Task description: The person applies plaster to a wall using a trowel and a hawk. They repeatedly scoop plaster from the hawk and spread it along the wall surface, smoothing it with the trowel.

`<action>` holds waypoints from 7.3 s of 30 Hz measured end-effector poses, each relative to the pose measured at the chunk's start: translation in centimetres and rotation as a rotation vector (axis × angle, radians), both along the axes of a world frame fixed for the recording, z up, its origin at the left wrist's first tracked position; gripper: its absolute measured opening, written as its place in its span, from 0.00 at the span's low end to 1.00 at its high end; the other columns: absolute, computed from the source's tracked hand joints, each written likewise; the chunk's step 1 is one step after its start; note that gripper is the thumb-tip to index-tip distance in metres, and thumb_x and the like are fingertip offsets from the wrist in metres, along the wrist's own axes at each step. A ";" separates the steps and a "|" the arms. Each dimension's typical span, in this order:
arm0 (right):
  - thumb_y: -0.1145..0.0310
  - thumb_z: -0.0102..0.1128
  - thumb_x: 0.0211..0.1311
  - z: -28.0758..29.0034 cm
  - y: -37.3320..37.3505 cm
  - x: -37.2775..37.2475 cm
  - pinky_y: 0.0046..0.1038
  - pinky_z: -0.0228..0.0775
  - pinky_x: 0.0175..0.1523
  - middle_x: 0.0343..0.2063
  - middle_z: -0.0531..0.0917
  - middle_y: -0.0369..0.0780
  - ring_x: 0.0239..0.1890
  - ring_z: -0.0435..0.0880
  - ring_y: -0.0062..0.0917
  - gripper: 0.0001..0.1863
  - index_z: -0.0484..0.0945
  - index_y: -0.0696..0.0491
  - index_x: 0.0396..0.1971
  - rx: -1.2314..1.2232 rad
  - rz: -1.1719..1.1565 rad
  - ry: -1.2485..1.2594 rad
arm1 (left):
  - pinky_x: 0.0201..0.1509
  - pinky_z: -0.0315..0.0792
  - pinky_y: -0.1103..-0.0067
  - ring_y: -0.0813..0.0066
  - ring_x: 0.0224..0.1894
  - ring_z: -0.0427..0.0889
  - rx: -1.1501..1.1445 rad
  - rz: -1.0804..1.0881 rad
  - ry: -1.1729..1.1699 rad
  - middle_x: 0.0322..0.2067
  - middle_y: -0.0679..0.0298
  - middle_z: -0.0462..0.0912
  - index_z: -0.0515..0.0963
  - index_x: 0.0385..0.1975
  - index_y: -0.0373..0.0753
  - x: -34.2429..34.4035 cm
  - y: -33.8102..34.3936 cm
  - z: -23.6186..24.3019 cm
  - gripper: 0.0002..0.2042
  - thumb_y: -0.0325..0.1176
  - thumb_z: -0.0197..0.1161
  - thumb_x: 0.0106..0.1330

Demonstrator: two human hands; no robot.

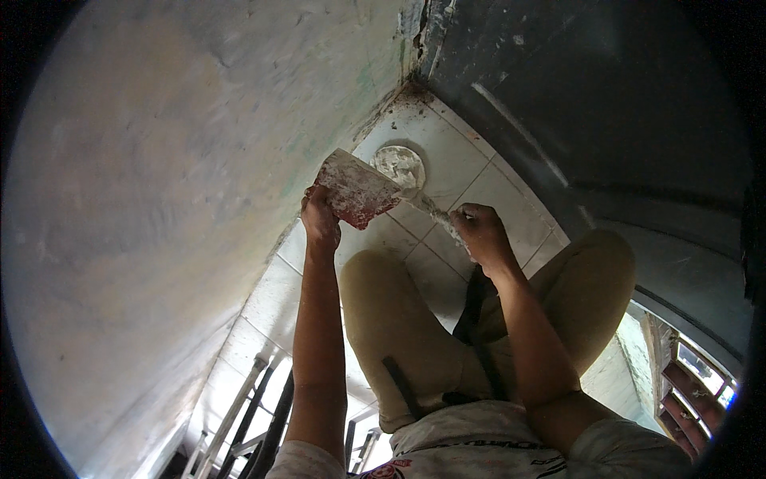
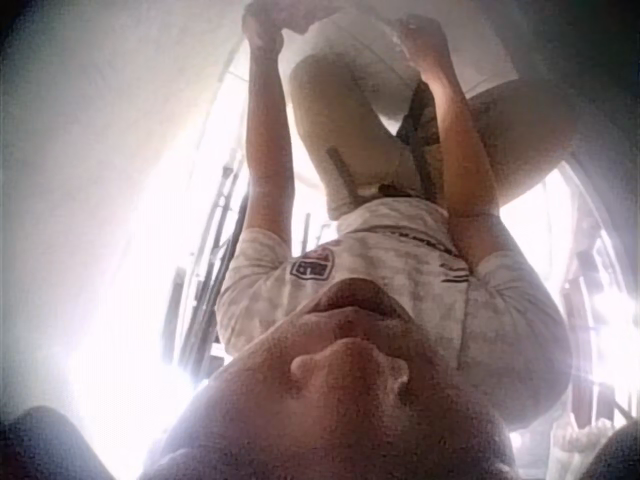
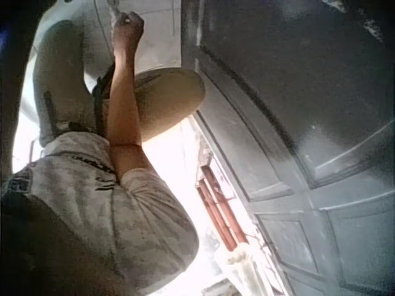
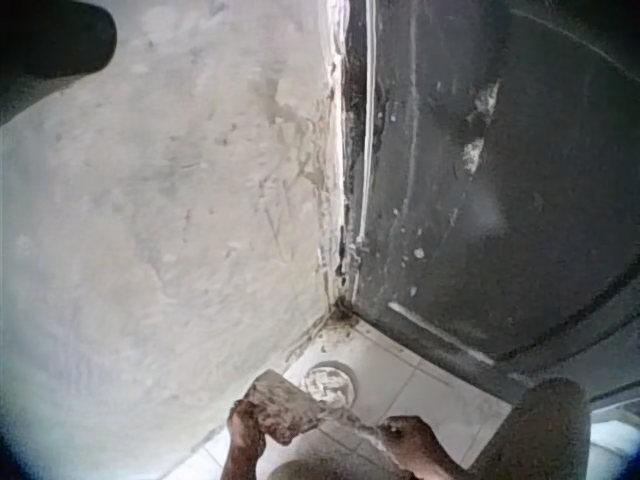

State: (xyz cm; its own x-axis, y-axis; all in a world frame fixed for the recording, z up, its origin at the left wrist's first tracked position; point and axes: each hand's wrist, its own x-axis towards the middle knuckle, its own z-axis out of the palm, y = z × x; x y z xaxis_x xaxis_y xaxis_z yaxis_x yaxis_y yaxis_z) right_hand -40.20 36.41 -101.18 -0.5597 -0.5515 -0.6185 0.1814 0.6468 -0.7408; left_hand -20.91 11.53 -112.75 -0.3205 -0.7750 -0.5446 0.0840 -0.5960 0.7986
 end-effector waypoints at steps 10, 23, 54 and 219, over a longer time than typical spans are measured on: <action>0.62 0.56 0.74 0.1 -1.1 -0.3 0.36 0.72 0.33 0.19 0.81 0.44 0.22 0.82 0.29 0.17 0.79 0.60 0.29 -0.003 0.049 0.075 | 0.53 0.81 0.64 0.59 0.45 0.85 0.095 -0.181 0.161 0.44 0.54 0.82 0.75 0.44 0.35 -0.2 1.6 -0.6 0.12 0.36 0.51 0.72; 0.63 0.59 0.73 -9.6 -5.1 0.3 0.32 0.61 0.25 0.19 0.75 0.38 0.18 0.70 0.24 0.15 0.76 0.57 0.28 0.006 -0.118 0.301 | 0.54 0.76 0.68 0.64 0.43 0.80 -0.032 -0.392 -0.164 0.39 0.59 0.79 0.75 0.41 0.32 -0.9 3.9 -0.4 0.09 0.30 0.50 0.72; 0.60 0.72 0.63 -0.8 0.0 -3.1 0.27 0.69 0.28 0.29 0.82 0.39 0.25 0.76 0.20 0.24 0.79 0.63 0.50 0.116 0.041 0.215 | 0.67 0.73 0.62 0.59 0.63 0.74 -1.862 -1.115 -0.547 0.60 0.63 0.77 0.80 0.63 0.44 -1.4 2.8 6.5 0.27 0.35 0.63 0.59; 0.62 0.76 0.61 -13.9 -3.6 -0.3 0.25 0.72 0.37 0.32 0.85 0.32 0.32 0.79 0.18 0.14 0.85 0.54 0.42 -0.431 -0.020 -0.031 | 0.45 0.80 0.72 0.68 0.40 0.84 0.138 -0.147 -0.328 0.41 0.59 0.85 0.80 0.53 0.34 8.1 4.6 -5.1 0.18 0.37 0.63 0.67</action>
